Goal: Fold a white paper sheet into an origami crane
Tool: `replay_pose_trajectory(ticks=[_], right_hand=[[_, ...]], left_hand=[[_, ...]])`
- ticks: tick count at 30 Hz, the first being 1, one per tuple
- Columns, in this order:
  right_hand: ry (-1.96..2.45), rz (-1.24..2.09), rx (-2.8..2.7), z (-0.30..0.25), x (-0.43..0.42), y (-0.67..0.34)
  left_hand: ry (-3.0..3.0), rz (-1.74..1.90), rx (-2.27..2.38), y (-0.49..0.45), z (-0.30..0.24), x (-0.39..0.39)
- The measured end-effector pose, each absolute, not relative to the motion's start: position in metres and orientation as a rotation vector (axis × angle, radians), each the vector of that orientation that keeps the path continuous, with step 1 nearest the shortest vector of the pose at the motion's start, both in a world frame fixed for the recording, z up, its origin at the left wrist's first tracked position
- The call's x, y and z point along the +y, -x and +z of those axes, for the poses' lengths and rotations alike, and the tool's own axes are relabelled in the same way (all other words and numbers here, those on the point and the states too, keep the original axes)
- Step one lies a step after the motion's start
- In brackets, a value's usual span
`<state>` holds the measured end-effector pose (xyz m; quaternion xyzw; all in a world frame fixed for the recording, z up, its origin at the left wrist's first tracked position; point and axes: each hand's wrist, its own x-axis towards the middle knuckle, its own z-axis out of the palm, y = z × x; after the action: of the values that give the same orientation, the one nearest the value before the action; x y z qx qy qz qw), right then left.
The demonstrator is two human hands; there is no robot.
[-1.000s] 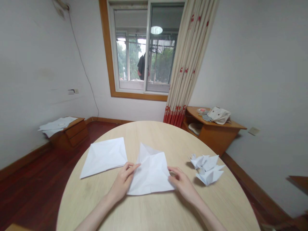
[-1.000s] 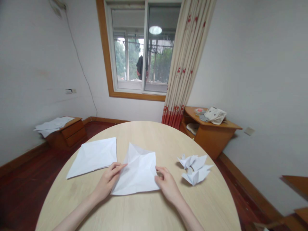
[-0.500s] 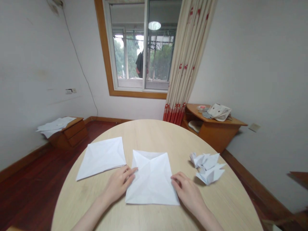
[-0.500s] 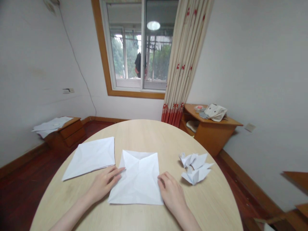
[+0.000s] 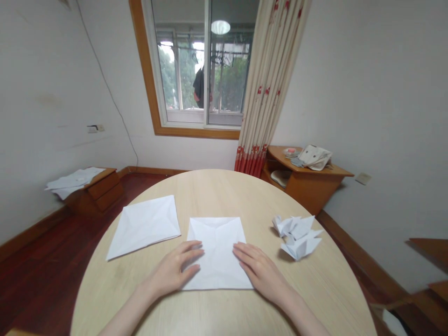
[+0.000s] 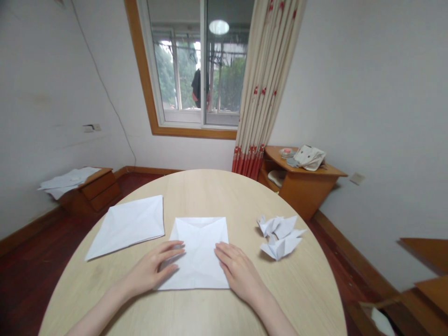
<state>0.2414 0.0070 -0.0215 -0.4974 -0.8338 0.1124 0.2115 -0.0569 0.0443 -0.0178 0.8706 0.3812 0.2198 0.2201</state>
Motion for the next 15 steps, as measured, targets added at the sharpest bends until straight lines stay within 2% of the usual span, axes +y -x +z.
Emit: replay_pose_trajectory(ticks=[15], right_hand=[[1.549, 0.610, -2.328, -0.0142, 0.0052, -0.2431]], left_hand=[[-2.344, 0.282, 1.123, 0.0555, -0.0137, 0.0427]])
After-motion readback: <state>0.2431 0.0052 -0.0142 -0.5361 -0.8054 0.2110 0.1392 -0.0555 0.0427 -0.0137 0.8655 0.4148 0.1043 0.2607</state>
